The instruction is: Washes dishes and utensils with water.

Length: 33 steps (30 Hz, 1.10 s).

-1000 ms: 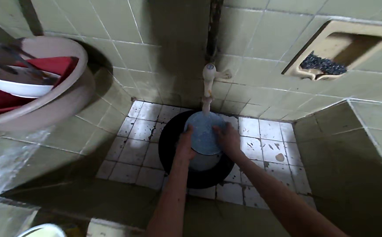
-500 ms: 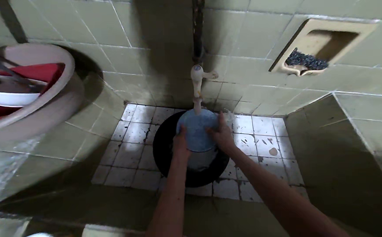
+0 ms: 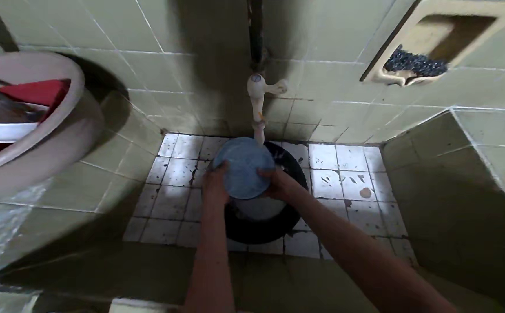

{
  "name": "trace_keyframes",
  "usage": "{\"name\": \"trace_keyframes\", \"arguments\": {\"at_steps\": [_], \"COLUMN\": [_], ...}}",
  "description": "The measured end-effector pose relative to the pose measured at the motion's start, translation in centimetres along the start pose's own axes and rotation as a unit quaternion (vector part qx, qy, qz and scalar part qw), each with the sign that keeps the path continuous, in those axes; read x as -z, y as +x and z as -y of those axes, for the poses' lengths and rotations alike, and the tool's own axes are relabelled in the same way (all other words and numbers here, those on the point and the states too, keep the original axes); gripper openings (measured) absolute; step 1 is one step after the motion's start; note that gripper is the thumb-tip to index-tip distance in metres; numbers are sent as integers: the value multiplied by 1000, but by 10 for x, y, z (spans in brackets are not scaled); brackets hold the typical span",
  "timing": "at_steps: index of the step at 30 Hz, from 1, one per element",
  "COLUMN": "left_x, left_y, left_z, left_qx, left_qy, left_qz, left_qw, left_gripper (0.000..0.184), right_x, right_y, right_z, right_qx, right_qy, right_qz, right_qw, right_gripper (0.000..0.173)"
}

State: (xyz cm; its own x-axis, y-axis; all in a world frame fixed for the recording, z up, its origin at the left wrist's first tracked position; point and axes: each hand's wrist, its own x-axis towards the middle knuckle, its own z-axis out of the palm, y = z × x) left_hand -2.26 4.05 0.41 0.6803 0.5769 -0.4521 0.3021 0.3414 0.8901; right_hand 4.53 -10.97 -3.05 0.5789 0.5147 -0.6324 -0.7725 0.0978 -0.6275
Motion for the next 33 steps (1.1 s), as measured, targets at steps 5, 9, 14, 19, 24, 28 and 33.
{"name": "trace_keyframes", "arguments": {"at_steps": [5,9,14,19,24,28,33], "left_x": [-10,-26,-28,-37,-42,-46,-31], "left_y": [13,8,-2,4,-11,7,37], "left_z": [44,66,70,83,71,77,95], "left_qx": [40,-93,-196,-110,-40,-11,-162], "left_qy": [-63,128,434,595,665,686,652], "left_qz": [-24,51,159,207,198,214,139], "left_qw": [997,986,865,769,719,695,727], "left_gripper": [44,38,42,104,69,79,99], "right_x": [-10,6,21,42,59,77,94], "right_y": [-27,-80,-131,-152,-176,-194,-225], "right_z": [25,46,50,41,41,41,34], "right_qx": [70,178,299,411,443,447,453], "right_qy": [-263,-566,-699,-691,-660,-656,-652], "right_qz": [-83,-131,-167,-204,-247,-275,-309], "right_qw": [959,794,628,558,554,542,524], "right_gripper": [30,26,36,38,42,40,42]}}
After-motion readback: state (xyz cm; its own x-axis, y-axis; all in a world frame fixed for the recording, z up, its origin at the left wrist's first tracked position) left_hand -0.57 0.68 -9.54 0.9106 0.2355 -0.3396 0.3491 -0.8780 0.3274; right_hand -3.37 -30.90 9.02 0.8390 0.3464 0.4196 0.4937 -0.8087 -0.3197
